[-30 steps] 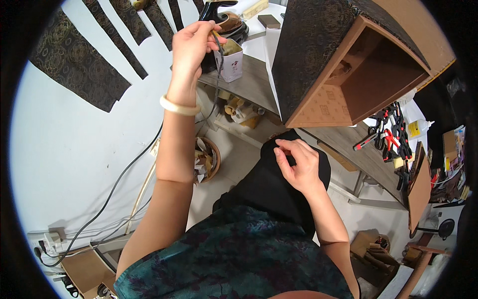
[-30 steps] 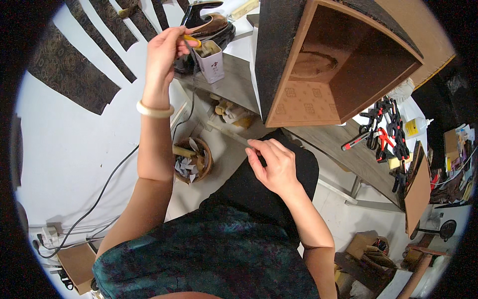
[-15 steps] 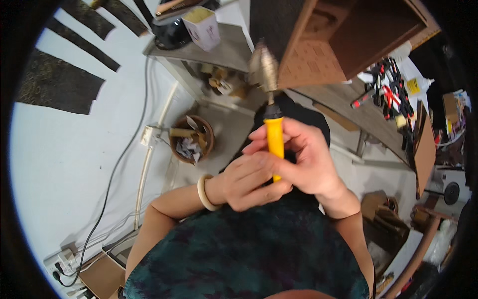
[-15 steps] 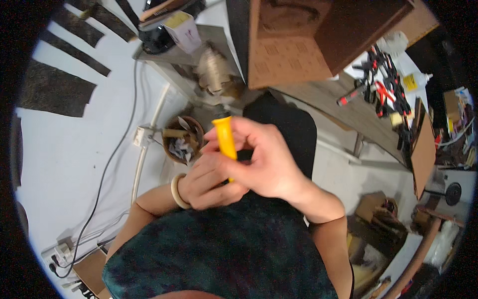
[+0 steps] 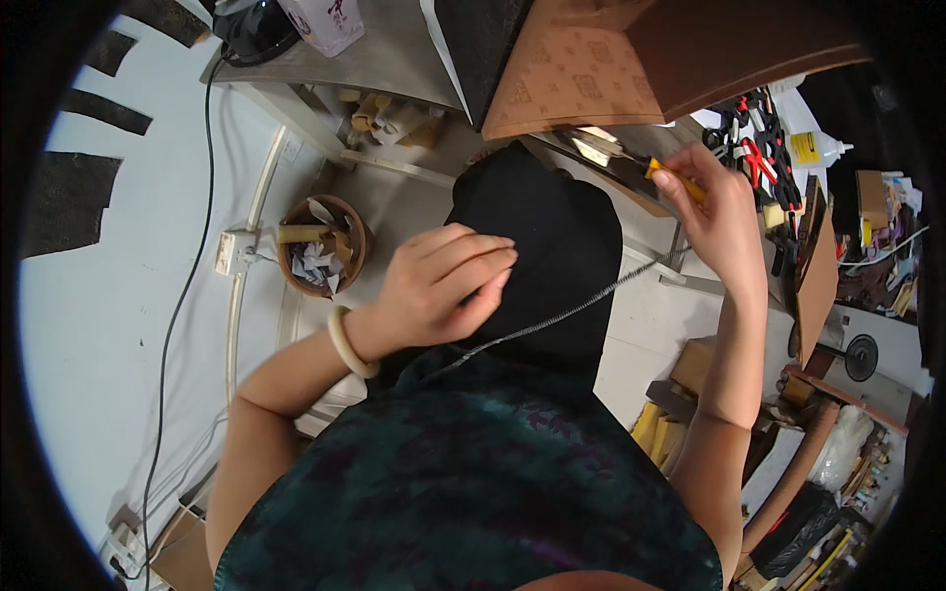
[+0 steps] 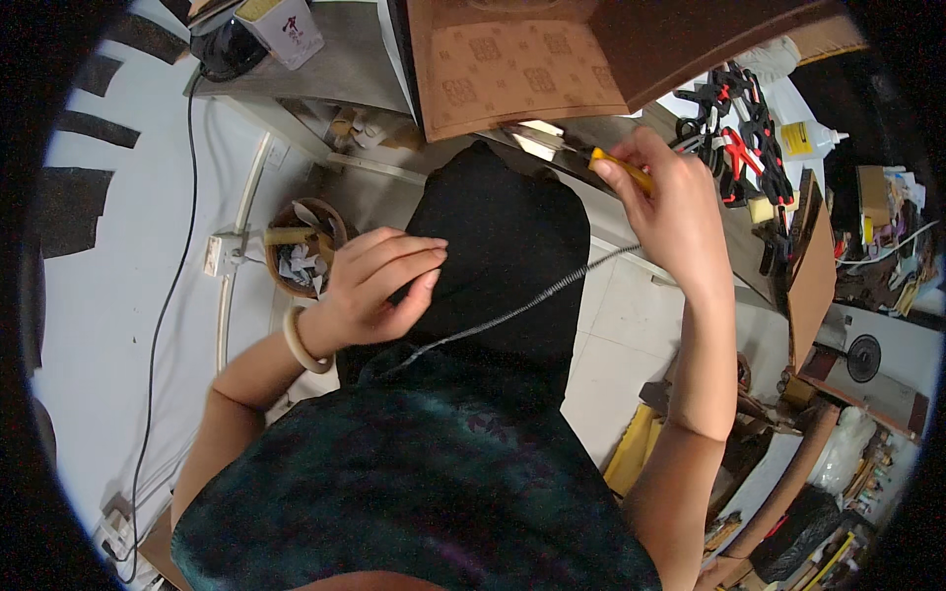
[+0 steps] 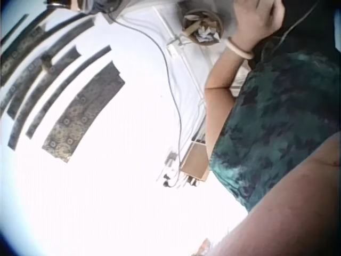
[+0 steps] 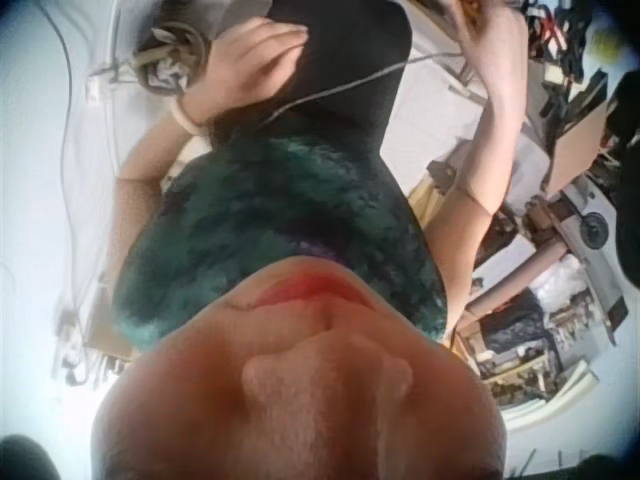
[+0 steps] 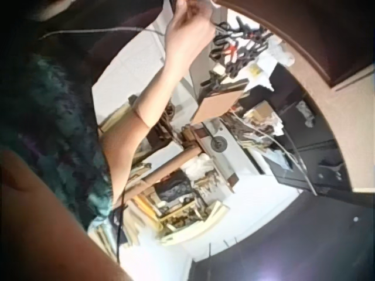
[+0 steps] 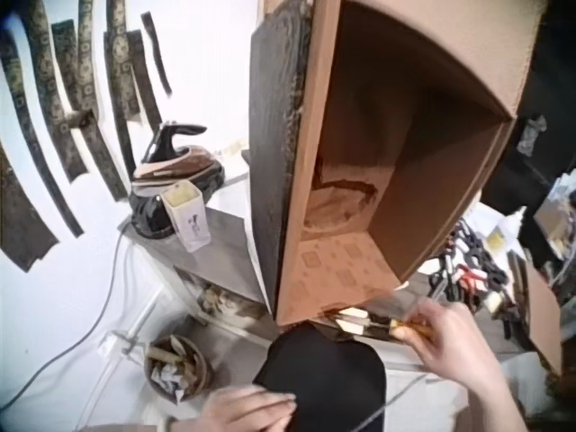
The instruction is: The person uses a utility knife to cut and trim the edges of a brown cardboard box, then brushes away debris. They place several clamps around the box edges to hold the structure in place while working.
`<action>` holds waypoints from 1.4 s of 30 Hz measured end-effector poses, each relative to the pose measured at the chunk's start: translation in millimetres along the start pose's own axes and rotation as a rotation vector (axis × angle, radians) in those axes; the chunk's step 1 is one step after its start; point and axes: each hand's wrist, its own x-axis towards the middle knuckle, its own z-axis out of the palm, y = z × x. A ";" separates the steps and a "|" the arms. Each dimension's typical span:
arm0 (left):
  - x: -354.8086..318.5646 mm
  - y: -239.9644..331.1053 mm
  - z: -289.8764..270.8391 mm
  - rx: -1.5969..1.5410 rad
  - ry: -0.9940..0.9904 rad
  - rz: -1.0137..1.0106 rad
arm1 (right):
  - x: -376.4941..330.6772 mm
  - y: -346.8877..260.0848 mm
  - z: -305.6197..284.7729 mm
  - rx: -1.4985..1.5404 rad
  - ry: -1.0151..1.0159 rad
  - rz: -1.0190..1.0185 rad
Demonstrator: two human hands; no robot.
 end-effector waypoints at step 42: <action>-22.2 -21.5 20.3 -0.114 -0.016 -0.235 | 40.0 -7.6 32.0 -0.082 -0.004 -0.232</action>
